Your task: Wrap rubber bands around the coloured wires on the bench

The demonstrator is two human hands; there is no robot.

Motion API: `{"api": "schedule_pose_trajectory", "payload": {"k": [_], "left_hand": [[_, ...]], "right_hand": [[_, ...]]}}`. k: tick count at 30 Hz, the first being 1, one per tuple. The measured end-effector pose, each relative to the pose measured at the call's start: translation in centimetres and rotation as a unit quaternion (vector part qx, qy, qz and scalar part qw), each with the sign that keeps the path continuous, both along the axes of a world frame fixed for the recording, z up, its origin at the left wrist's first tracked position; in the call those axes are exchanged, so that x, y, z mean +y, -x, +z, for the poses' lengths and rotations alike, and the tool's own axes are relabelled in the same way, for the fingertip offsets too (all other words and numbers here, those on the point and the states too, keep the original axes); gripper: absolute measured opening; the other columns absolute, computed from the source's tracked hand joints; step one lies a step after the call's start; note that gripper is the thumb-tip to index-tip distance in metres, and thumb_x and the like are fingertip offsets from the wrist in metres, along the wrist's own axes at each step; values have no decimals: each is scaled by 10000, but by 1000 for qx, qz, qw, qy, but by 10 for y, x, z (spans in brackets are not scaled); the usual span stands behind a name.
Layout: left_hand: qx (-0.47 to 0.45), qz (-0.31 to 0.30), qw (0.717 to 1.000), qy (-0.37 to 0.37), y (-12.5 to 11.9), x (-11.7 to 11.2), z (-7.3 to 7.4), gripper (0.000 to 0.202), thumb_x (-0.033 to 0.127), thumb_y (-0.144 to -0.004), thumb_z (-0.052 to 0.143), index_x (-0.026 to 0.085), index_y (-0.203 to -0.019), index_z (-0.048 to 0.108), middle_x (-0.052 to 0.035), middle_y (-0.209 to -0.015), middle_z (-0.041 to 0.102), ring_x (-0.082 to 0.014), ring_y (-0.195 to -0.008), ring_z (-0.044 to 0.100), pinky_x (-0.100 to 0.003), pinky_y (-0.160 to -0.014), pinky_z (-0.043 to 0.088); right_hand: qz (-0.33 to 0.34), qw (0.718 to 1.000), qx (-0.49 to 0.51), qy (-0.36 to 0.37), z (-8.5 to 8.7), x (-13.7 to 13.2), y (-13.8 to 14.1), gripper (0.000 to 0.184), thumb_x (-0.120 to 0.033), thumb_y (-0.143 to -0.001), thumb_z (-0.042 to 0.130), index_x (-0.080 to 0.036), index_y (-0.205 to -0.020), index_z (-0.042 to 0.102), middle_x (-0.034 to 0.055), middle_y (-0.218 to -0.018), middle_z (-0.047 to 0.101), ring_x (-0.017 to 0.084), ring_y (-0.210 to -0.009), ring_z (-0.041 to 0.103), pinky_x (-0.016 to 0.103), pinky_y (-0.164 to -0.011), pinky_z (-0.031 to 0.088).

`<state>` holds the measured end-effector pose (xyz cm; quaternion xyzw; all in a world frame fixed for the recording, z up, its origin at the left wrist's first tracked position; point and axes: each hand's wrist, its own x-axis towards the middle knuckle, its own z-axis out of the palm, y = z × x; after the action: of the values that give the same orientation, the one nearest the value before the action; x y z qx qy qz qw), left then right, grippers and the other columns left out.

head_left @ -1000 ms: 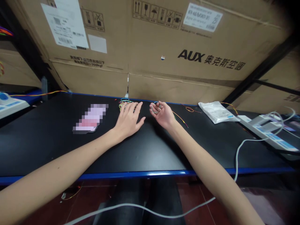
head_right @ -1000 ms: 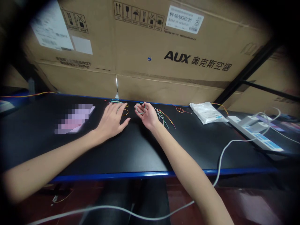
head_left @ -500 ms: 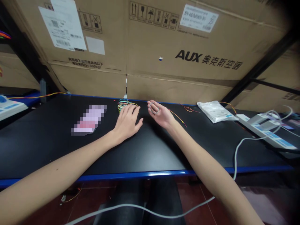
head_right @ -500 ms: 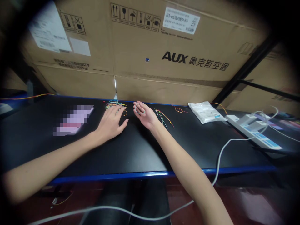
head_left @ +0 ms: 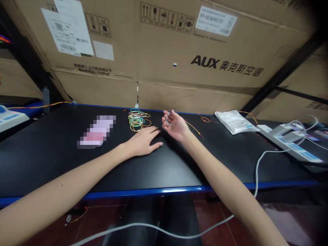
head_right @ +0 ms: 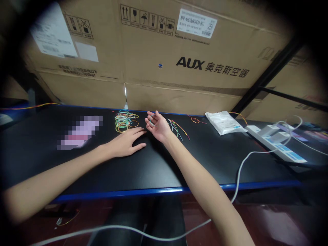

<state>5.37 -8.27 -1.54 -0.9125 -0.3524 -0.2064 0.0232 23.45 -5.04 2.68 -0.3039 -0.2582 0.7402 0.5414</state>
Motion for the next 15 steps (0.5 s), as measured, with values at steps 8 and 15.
{"api": "schedule_pose_trajectory", "payload": {"k": [8, 15], "left_hand": [[38, 1, 999, 20, 0, 0, 0, 491, 444, -959, 432, 115, -1299, 562, -181, -1387, 553, -296, -1286, 521, -445, -1065, 429], [39, -13, 999, 26, -1, 1, 2, 461, 429, -965, 429, 110, -1263, 577, -179, -1358, 571, -289, -1231, 558, -441, -1036, 450]], "right_hand": [[59, 998, -5, -6, -10, 0, 4, 532, -551, -989, 230, -195, -686, 485, -21, -539, 466, 102, -453, 458, 211, -441, 371], [106, 993, -25, -37, -11, -4, 11, 402, -331, -991, 325, -209, -611, 377, -75, -465, 318, 76, -383, 305, 192, -420, 303]]}}
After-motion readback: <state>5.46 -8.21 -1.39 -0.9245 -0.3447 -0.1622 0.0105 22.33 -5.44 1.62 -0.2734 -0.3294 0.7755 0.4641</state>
